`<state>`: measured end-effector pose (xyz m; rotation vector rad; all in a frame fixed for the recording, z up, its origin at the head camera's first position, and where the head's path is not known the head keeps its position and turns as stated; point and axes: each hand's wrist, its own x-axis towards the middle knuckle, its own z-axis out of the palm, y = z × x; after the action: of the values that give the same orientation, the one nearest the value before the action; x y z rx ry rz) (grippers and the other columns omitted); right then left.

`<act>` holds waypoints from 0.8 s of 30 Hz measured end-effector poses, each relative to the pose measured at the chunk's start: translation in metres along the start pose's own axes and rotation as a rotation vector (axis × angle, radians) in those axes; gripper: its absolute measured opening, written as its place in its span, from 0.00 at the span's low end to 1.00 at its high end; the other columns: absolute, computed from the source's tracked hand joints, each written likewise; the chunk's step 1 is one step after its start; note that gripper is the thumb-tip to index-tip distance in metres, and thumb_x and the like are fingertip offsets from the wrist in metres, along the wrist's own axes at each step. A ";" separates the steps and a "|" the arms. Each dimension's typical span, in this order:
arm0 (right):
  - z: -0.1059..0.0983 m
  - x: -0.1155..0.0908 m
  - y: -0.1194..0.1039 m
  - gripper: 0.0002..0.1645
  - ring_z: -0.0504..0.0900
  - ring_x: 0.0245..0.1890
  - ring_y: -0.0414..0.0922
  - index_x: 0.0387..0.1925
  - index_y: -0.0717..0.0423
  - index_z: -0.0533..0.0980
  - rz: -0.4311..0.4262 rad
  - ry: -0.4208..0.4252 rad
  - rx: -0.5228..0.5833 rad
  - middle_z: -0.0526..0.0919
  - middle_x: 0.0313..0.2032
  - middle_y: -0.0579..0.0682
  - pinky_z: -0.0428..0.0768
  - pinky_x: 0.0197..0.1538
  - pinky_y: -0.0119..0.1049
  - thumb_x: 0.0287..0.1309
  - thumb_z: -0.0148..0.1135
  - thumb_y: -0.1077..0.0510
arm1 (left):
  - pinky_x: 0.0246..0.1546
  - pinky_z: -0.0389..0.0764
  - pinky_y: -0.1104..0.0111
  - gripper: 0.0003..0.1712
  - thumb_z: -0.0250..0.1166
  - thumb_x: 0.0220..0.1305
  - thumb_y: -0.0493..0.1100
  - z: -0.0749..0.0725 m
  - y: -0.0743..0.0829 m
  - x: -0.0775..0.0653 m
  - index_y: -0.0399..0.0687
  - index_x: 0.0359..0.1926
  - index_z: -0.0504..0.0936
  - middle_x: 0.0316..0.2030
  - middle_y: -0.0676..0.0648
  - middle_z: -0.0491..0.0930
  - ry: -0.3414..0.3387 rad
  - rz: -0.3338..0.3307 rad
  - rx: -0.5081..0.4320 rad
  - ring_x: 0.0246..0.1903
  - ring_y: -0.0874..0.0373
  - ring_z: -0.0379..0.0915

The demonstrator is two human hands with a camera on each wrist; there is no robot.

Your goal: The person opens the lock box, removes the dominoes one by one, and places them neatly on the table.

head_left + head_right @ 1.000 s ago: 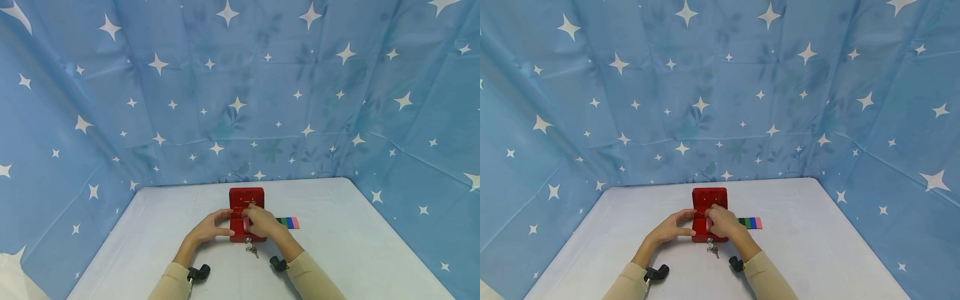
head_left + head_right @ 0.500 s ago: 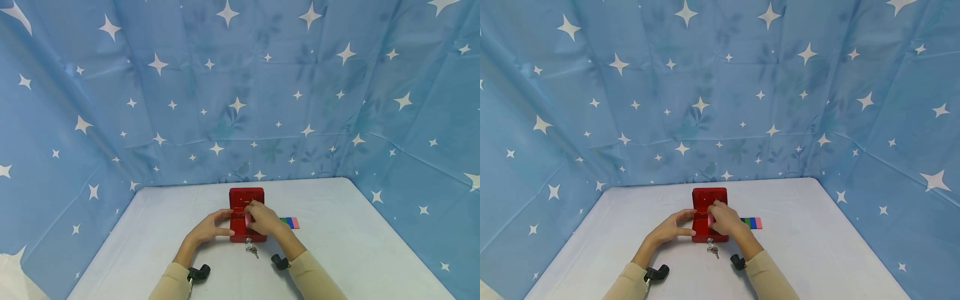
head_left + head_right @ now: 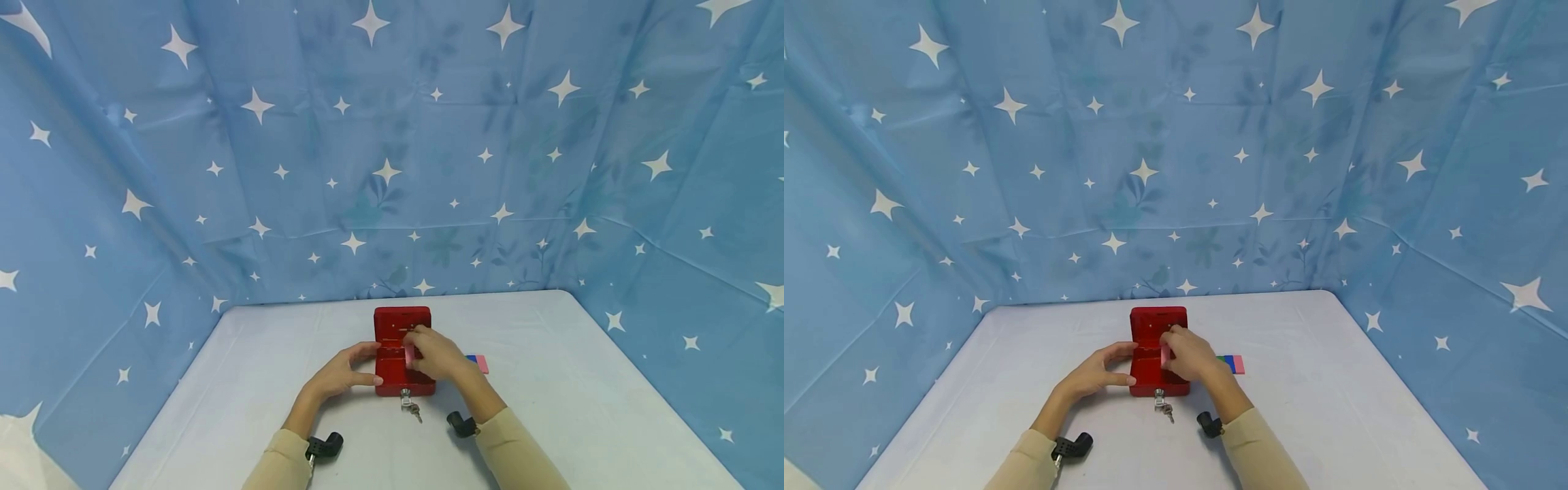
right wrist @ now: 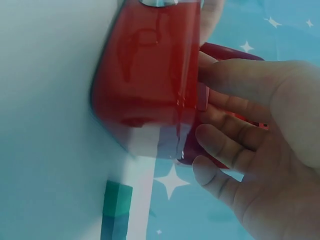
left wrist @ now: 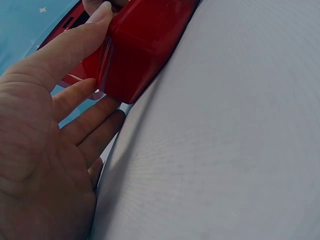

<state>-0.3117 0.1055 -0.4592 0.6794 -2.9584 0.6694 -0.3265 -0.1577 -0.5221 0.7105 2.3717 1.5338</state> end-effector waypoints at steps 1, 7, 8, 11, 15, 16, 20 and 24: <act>-0.001 0.000 0.001 0.25 0.80 0.53 0.47 0.55 0.51 0.82 0.002 0.002 0.001 0.81 0.50 0.48 0.86 0.59 0.51 0.56 0.79 0.54 | 0.75 0.64 0.42 0.44 0.78 0.58 0.50 0.000 0.000 0.000 0.53 0.74 0.71 0.71 0.47 0.74 0.001 0.000 0.004 0.73 0.45 0.67; -0.006 0.000 0.008 0.27 0.80 0.51 0.46 0.57 0.53 0.82 -0.012 0.014 -0.004 0.82 0.51 0.49 0.85 0.59 0.51 0.57 0.78 0.55 | 0.75 0.65 0.41 0.44 0.78 0.58 0.52 -0.001 -0.002 0.000 0.54 0.74 0.71 0.71 0.48 0.74 0.004 -0.005 0.026 0.72 0.46 0.67; -0.007 0.000 0.009 0.27 0.80 0.51 0.47 0.58 0.54 0.82 -0.015 0.014 -0.007 0.82 0.51 0.49 0.85 0.59 0.51 0.57 0.78 0.55 | 0.74 0.65 0.41 0.44 0.78 0.58 0.52 -0.001 -0.002 0.000 0.54 0.74 0.71 0.71 0.48 0.74 0.004 -0.007 0.027 0.72 0.46 0.67; -0.010 -0.001 0.012 0.27 0.80 0.50 0.46 0.59 0.54 0.82 -0.012 0.006 -0.001 0.82 0.51 0.49 0.85 0.59 0.50 0.58 0.78 0.55 | 0.74 0.65 0.41 0.44 0.78 0.58 0.52 -0.001 -0.003 0.000 0.54 0.74 0.71 0.71 0.48 0.74 0.004 -0.008 0.030 0.72 0.46 0.67; -0.013 -0.003 0.014 0.27 0.80 0.50 0.46 0.59 0.55 0.82 -0.004 -0.002 0.021 0.82 0.51 0.49 0.86 0.58 0.49 0.58 0.77 0.55 | 0.74 0.65 0.40 0.44 0.78 0.58 0.52 0.000 -0.002 -0.001 0.54 0.74 0.71 0.71 0.48 0.74 0.003 -0.005 0.030 0.72 0.46 0.67; -0.014 -0.004 0.014 0.27 0.80 0.50 0.46 0.59 0.55 0.82 -0.004 -0.003 0.025 0.82 0.51 0.49 0.86 0.58 0.49 0.58 0.77 0.55 | 0.74 0.65 0.40 0.44 0.78 0.58 0.52 0.000 -0.002 -0.001 0.54 0.74 0.71 0.71 0.48 0.74 0.004 -0.005 0.029 0.72 0.46 0.67; -0.016 -0.005 0.016 0.26 0.80 0.48 0.46 0.59 0.54 0.83 0.001 -0.017 0.051 0.82 0.50 0.48 0.87 0.55 0.47 0.58 0.77 0.55 | 0.75 0.64 0.41 0.44 0.78 0.58 0.51 0.000 -0.001 0.000 0.53 0.74 0.71 0.71 0.48 0.74 0.006 -0.005 0.027 0.72 0.46 0.67; -0.018 -0.005 0.021 0.25 0.81 0.47 0.49 0.57 0.55 0.83 -0.006 -0.033 0.085 0.82 0.49 0.48 0.87 0.52 0.45 0.58 0.77 0.56 | 0.75 0.64 0.41 0.44 0.78 0.58 0.51 0.000 -0.001 0.001 0.53 0.73 0.72 0.70 0.48 0.75 0.007 -0.005 0.021 0.72 0.46 0.67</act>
<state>-0.3168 0.1321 -0.4515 0.7123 -2.9714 0.7953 -0.3274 -0.1580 -0.5230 0.7038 2.3960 1.5141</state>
